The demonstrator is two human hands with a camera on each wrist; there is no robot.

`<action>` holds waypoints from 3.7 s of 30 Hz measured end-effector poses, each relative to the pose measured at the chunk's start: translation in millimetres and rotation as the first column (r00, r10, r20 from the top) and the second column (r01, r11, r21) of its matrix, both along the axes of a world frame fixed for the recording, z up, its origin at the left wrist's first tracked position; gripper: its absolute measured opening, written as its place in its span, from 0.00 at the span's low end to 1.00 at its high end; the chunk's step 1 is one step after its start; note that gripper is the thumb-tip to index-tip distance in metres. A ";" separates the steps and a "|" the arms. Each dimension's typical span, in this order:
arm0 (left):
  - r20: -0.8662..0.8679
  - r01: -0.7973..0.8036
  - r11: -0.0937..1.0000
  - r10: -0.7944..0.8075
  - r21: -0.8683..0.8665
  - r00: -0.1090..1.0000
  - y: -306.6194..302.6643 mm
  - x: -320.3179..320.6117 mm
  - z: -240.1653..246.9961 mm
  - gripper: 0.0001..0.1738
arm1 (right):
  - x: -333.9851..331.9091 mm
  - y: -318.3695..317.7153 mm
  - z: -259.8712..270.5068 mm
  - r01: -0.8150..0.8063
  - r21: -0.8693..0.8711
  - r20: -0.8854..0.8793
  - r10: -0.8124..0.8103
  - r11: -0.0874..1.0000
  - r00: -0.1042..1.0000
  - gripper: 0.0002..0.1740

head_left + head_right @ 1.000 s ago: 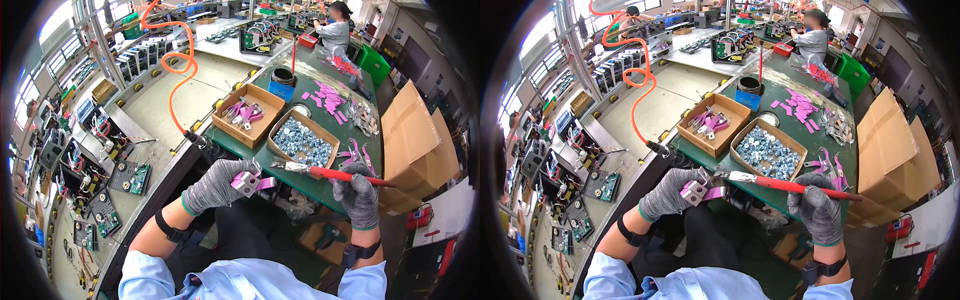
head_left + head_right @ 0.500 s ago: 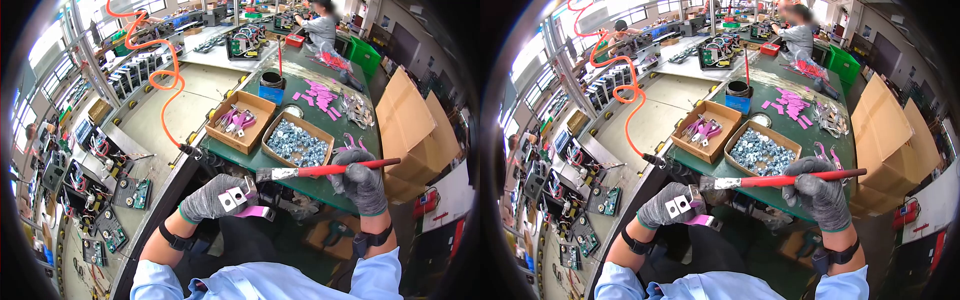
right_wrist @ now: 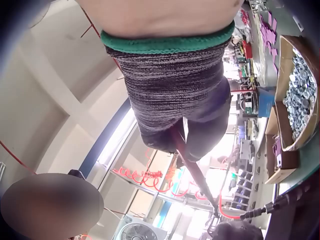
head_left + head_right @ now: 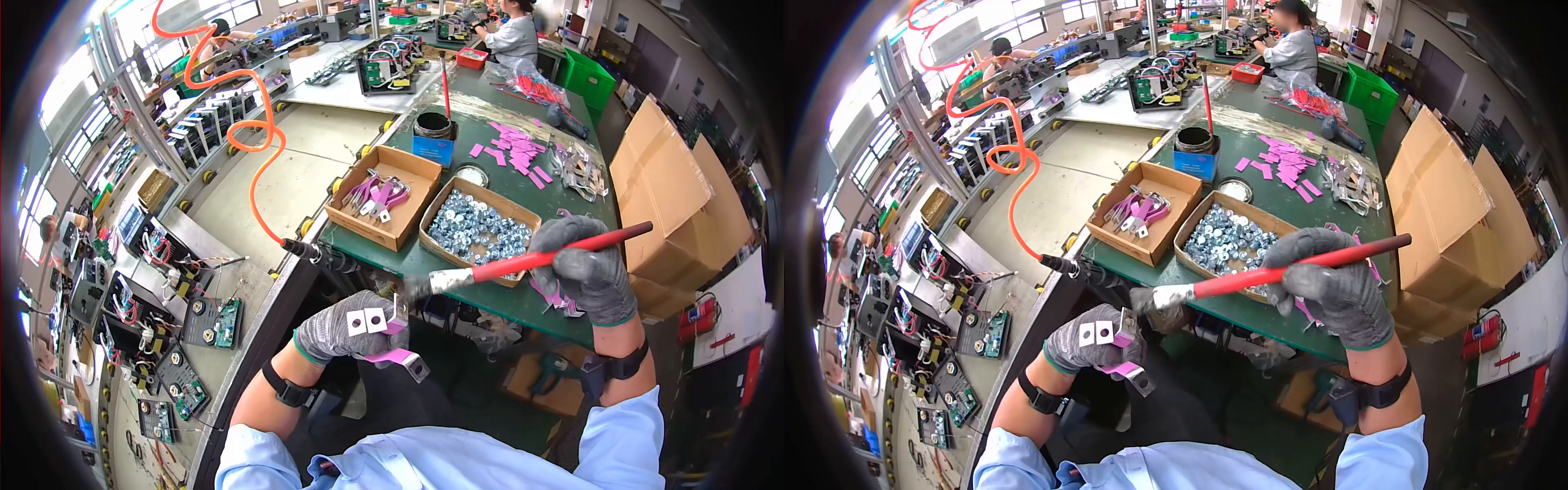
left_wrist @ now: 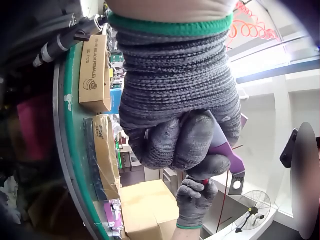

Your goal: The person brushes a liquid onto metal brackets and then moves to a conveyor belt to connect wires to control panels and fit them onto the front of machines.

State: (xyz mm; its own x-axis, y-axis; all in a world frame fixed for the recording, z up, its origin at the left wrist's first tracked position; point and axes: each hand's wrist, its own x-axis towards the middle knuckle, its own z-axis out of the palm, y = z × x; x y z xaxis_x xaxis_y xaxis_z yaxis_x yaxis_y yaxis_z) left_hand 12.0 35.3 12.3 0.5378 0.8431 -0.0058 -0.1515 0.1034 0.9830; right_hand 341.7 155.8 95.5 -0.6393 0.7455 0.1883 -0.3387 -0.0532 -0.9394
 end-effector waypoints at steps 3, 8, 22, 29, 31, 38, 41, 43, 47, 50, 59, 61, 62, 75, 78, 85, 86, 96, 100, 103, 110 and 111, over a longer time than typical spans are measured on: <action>-0.085 -0.060 0.997 0.064 0.049 0.994 -0.8 5.9 -7.7 0.11 | -5.7 -3.6 0.6 -0.107 0.113 0.084 0.098 0.988 0.992 0.13; -0.013 -0.007 0.999 0.006 -0.048 1.000 4.4 1.6 -22.7 0.16 | -2.0 3.2 -2.1 -0.018 0.003 0.041 0.018 1.000 0.999 0.12; -0.131 0.037 0.998 -0.043 -0.048 0.990 4.7 -5.9 -7.8 0.17 | -2.0 0.6 -10.2 0.009 0.119 0.114 -0.023 0.993 0.993 0.14; -0.341 -0.154 0.951 0.243 0.266 0.908 -0.7 0.4 -10.6 0.14 | -12.9 -16.1 1.6 0.007 0.124 0.040 -0.012 0.992 0.999 0.13; -0.361 -0.174 0.942 0.274 0.286 0.891 -2.0 1.9 -1.4 0.11 | -15.3 -22.2 1.7 -0.002 0.158 0.127 -0.019 0.987 0.992 0.14; -0.430 -0.182 0.840 0.433 0.511 0.792 -6.9 -1.5 2.4 0.12 | -25.7 -42.9 19.3 0.077 0.227 0.346 -0.155 0.971 0.925 0.08; -0.488 -0.237 0.880 0.432 0.411 0.758 -10.4 -2.0 7.9 0.14 | -26.1 -47.2 25.8 0.071 0.240 0.323 -0.149 0.968 0.935 0.10; -0.510 -0.250 0.887 0.433 0.389 0.743 -11.5 1.7 16.9 0.14 | -27.4 -51.2 26.1 0.085 0.247 0.310 -0.162 0.965 0.937 0.10; -0.526 -0.288 0.878 0.464 0.383 0.713 -9.6 2.5 6.8 0.13 | -28.9 -50.5 25.6 0.044 0.352 0.410 -0.196 0.935 0.891 0.11; -0.517 -0.248 0.823 0.525 0.512 0.677 -14.6 -2.1 8.4 0.12 | -27.1 -53.5 27.0 0.066 0.403 0.382 -0.233 0.913 0.894 0.10; -0.494 -0.295 0.831 0.526 0.472 0.692 -11.8 -6.1 7.7 0.14 | -25.4 -53.3 17.9 0.016 0.448 0.422 -0.227 0.894 0.878 0.11; -0.515 -0.312 0.865 0.487 0.392 0.705 -12.2 -5.7 12.0 0.14 | -23.3 -53.8 19.3 0.067 0.456 0.398 -0.270 0.888 0.877 0.11; -0.518 -0.324 0.884 0.461 0.336 0.720 -11.4 -5.2 14.6 0.13 | -22.2 -53.6 20.1 0.115 0.464 0.373 -0.312 0.878 0.874 0.11; -0.384 -0.320 0.874 0.456 0.366 0.803 1.6 -1.9 9.3 0.11 | -35.2 -50.3 25.0 0.051 0.599 0.229 -0.233 0.799 0.945 0.12; -0.472 -0.228 0.866 0.444 0.446 0.762 3.3 -11.4 18.7 0.13 | -29.8 -42.3 31.1 -0.128 0.781 0.286 -0.168 0.612 0.943 0.13; -0.461 -0.217 0.829 0.482 0.516 0.745 8.9 -13.9 20.1 0.12 | -27.7 -39.6 39.9 -0.082 0.758 0.162 -0.065 0.648 0.985 0.12; -0.462 -0.214 0.830 0.480 0.515 0.746 10.0 -13.2 22.3 0.12 | -29.7 -42.6 42.1 -0.079 0.757 0.162 -0.068 0.648 0.984 0.12; -0.404 -0.175 0.888 0.359 0.426 0.841 21.1 -15.9 5.6 0.18 | -32.9 -52.1 51.3 -0.236 0.768 0.345 -0.074 0.596 0.936 0.11; -0.365 -0.203 0.896 0.356 0.396 0.860 20.6 -17.8 10.9 0.15 | -19.5 -53.6 59.6 -0.363 0.793 0.436 -0.041 0.489 0.899 0.23; -0.513 -0.144 0.929 0.312 0.340 0.800 20.1 -21.0 20.3 0.24 | -18.7 -55.8 62.8 -0.311 0.825 0.387 -0.071 0.471 0.919 0.23; -0.445 -0.161 0.910 0.333 0.382 0.831 22.9 -22.6 12.1 0.21 | -21.0 -56.1 67.1 -0.373 0.793 0.449 -0.048 0.482 0.892 0.21; -0.445 -0.166 0.910 0.338 0.381 0.830 21.8 -23.5 15.1 0.21 | -19.1 -57.1 66.5 -0.376 0.797 0.445 -0.038 0.473 0.894 0.21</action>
